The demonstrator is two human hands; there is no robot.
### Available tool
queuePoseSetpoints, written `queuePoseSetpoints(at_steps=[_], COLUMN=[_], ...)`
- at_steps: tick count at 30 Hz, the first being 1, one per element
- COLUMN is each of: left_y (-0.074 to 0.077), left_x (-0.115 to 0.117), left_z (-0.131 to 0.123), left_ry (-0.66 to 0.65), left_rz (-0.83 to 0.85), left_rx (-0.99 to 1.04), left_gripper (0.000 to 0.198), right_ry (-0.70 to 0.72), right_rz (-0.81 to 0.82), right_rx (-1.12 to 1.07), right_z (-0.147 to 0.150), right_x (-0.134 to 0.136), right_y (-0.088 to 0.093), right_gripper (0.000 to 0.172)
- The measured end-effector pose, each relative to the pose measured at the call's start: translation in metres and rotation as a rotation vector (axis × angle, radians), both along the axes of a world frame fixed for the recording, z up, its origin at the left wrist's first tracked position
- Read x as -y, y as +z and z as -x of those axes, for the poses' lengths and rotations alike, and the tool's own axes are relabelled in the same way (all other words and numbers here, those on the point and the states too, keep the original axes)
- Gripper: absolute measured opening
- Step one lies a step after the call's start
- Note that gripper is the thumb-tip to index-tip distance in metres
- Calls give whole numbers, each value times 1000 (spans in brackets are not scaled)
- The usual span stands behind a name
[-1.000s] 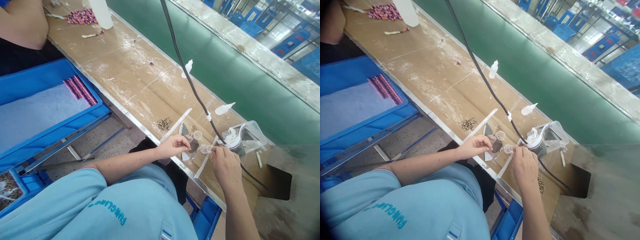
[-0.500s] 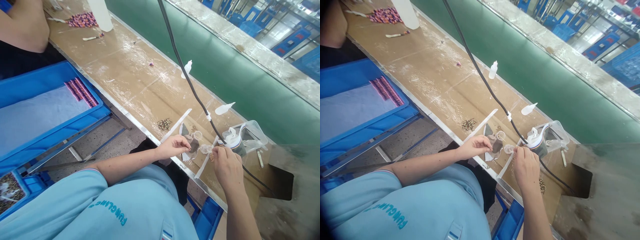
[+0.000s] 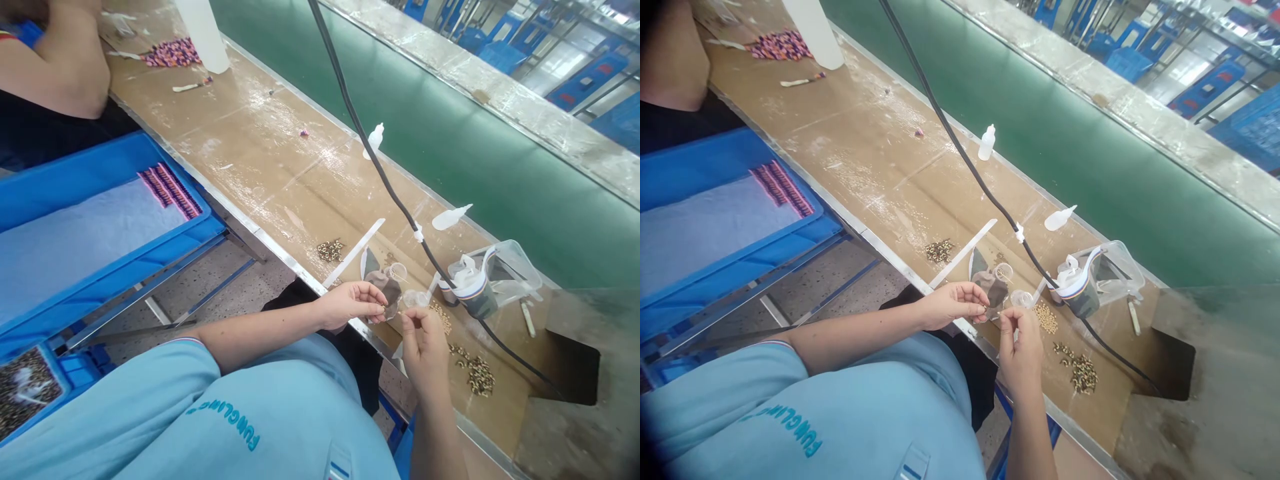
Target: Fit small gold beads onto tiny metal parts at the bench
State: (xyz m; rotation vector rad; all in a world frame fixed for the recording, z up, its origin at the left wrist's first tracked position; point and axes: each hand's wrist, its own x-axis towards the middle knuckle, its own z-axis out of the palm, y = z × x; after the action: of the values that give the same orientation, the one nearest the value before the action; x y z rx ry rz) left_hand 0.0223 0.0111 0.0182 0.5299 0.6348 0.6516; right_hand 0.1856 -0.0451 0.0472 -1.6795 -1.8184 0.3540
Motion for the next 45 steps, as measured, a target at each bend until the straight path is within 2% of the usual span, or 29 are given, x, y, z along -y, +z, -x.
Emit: queuePoseSetpoints(at_steps=[11, 27, 35, 39, 45], left_y=[-3, -1, -3, -3, -4], left_x=[-1, -3, -3, 0, 6], left_z=[1, 1, 1, 0, 0], left_ry=[-17, -28, -38, -29, 36], left_rz=[-3, 29, 19, -14, -114], left_rx=[13, -16, -40, -35, -12], left_gripper=[41, 46, 48, 46, 40], right_ry=[68, 109, 151, 126, -30], right_rz=[17, -121, -184, -183, -138], right_rx=[-7, 167, 173, 152, 38], right_z=[9, 11, 12, 11, 16], right_x=[-2, -1, -2, 2, 13], right_y=[-6, -9, -10, -11, -15], right_gripper=[19, 17, 12, 13, 13])
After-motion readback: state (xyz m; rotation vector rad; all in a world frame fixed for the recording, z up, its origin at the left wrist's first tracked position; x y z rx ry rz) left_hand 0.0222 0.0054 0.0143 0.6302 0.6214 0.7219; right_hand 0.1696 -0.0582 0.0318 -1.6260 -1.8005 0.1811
